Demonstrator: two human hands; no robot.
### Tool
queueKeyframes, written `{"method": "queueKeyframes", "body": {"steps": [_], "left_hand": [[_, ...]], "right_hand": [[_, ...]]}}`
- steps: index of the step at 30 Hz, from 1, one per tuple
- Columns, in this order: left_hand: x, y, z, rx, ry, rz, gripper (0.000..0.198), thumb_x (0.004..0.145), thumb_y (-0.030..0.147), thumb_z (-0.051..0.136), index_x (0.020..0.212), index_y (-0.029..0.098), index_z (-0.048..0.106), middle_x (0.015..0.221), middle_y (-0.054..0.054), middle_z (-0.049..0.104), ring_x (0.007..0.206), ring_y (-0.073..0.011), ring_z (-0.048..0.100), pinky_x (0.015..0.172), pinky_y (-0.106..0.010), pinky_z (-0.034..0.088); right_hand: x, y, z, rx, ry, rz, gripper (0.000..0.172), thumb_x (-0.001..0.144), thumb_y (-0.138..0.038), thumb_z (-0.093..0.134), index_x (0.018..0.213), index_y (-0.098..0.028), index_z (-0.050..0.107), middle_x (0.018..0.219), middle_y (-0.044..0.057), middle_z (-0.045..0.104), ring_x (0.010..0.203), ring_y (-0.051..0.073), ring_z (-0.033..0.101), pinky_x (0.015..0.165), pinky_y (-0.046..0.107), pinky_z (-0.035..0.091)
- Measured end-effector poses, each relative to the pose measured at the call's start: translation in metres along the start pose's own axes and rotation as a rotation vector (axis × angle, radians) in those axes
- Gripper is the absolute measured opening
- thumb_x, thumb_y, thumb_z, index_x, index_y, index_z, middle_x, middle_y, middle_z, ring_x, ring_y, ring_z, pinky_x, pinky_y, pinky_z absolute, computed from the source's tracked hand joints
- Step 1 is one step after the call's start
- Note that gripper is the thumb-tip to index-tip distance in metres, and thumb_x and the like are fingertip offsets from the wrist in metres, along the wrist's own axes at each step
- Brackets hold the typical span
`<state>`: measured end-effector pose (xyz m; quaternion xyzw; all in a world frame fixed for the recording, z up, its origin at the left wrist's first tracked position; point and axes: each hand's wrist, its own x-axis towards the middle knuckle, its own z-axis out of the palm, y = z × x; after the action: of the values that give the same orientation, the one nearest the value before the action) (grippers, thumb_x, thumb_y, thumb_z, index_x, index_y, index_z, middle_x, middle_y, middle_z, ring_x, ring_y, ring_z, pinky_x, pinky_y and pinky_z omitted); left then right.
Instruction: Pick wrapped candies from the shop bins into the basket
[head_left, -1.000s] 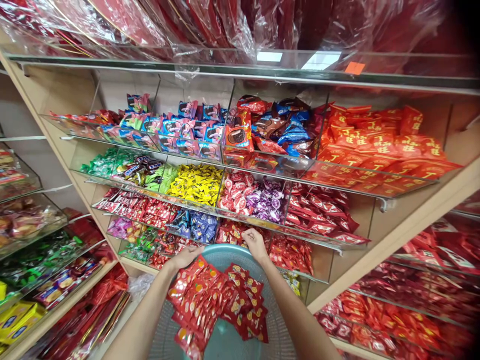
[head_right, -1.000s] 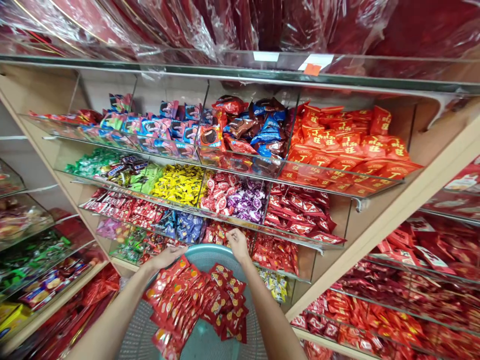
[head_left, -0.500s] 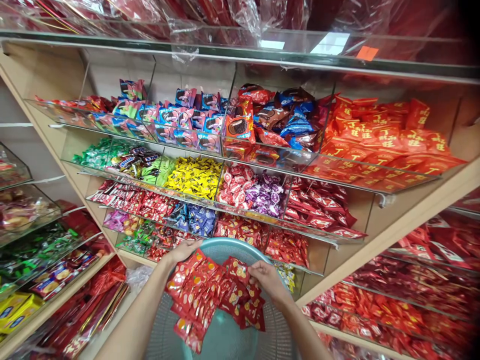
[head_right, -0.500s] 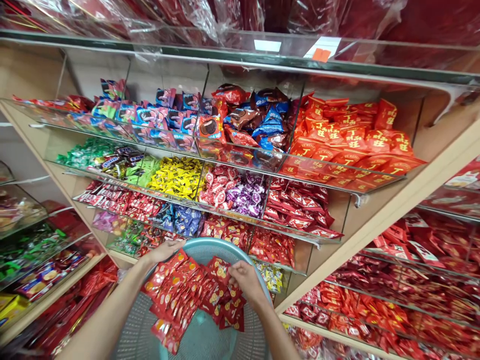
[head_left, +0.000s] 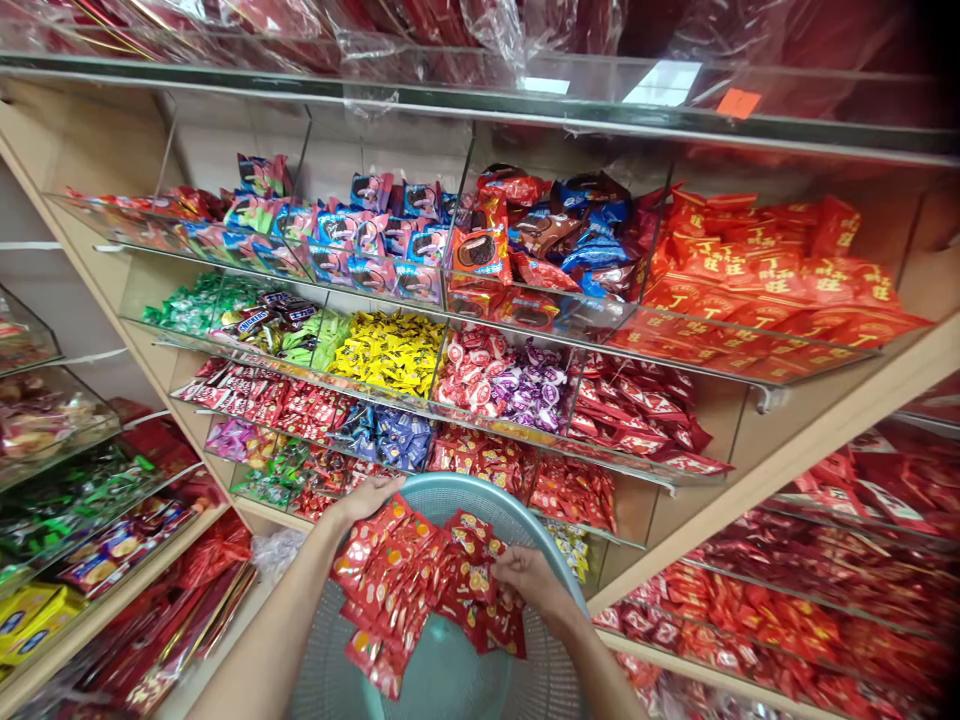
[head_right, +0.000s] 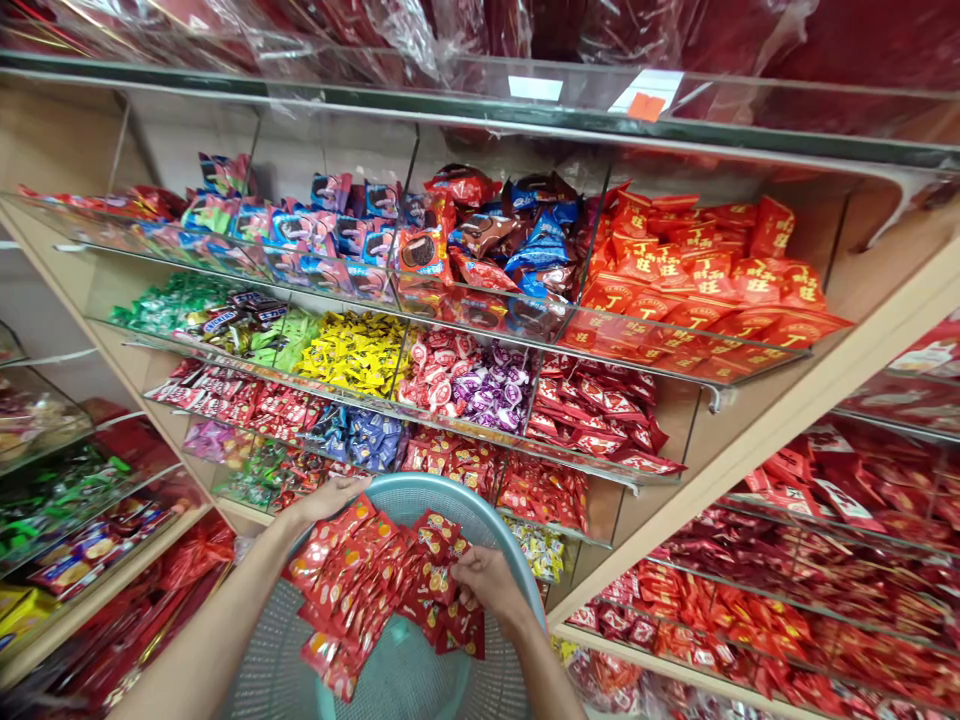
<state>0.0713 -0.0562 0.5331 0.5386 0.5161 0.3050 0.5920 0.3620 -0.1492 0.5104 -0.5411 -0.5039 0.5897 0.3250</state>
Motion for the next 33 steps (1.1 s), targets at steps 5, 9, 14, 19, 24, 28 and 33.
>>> {"method": "queueKeyframes", "body": {"steps": [5,9,14,19,24,28,33], "left_hand": [[-0.002,0.003,0.001,0.030,0.015,-0.002,0.048,0.055,0.059,0.054,0.064,0.013,0.061,0.062,-0.002,0.064,0.059,-0.0153,0.054,0.061,-0.026,0.042],[-0.004,0.006,0.003,0.050,0.013,-0.025,0.052,0.053,0.063,0.052,0.063,0.012,0.060,0.061,-0.003,0.064,0.058,-0.0155,0.054,0.060,-0.025,0.042],[-0.002,0.004,0.003,0.031,0.039,0.000,0.048,0.054,0.059,0.055,0.064,0.013,0.061,0.063,-0.002,0.064,0.060,-0.0155,0.054,0.061,-0.025,0.042],[-0.003,0.003,0.004,0.026,0.033,-0.019,0.048,0.055,0.060,0.054,0.063,0.013,0.060,0.060,-0.001,0.063,0.058,-0.0148,0.053,0.059,-0.025,0.041],[-0.005,0.005,0.005,0.024,0.027,-0.024,0.051,0.054,0.062,0.053,0.064,0.013,0.060,0.062,-0.002,0.063,0.057,-0.0146,0.053,0.058,-0.025,0.041],[-0.006,0.006,0.005,0.020,0.017,-0.013,0.051,0.054,0.063,0.053,0.062,0.013,0.059,0.060,-0.001,0.062,0.055,-0.0138,0.052,0.058,-0.025,0.041],[-0.005,0.004,0.005,0.019,0.034,-0.008,0.048,0.055,0.061,0.054,0.063,0.013,0.059,0.059,0.000,0.062,0.055,-0.0135,0.051,0.058,-0.025,0.041]], "right_hand": [[0.000,-0.008,-0.002,0.039,0.101,-0.047,0.028,0.061,-0.043,0.058,0.062,-0.017,0.049,0.039,-0.004,0.051,0.035,0.007,0.042,0.036,0.018,0.028],[-0.004,-0.013,-0.012,0.078,0.305,-0.111,0.029,0.062,-0.046,0.054,0.064,-0.018,0.045,0.037,-0.003,0.051,0.030,0.008,0.040,0.034,0.020,0.029],[-0.018,-0.017,-0.017,-0.106,0.520,-0.106,0.019,0.065,-0.038,0.049,0.061,-0.021,0.041,0.039,-0.001,0.054,0.031,0.012,0.044,0.035,0.022,0.033],[-0.021,-0.024,-0.011,-0.207,0.550,-0.057,0.012,0.065,-0.031,0.045,0.059,-0.023,0.039,0.039,-0.001,0.054,0.032,0.014,0.048,0.036,0.024,0.037],[-0.008,-0.018,-0.008,-0.171,0.517,-0.062,0.011,0.065,-0.030,0.043,0.061,-0.023,0.036,0.040,-0.001,0.052,0.033,0.015,0.049,0.035,0.024,0.038],[0.000,-0.005,-0.009,-0.167,0.508,-0.098,0.009,0.065,-0.028,0.042,0.070,-0.022,0.036,0.043,-0.003,0.051,0.034,0.015,0.050,0.034,0.024,0.038],[0.001,0.003,-0.008,-0.237,0.508,-0.133,0.015,0.067,-0.025,0.039,0.081,-0.021,0.039,0.045,-0.003,0.051,0.038,0.015,0.052,0.037,0.023,0.037]]}}
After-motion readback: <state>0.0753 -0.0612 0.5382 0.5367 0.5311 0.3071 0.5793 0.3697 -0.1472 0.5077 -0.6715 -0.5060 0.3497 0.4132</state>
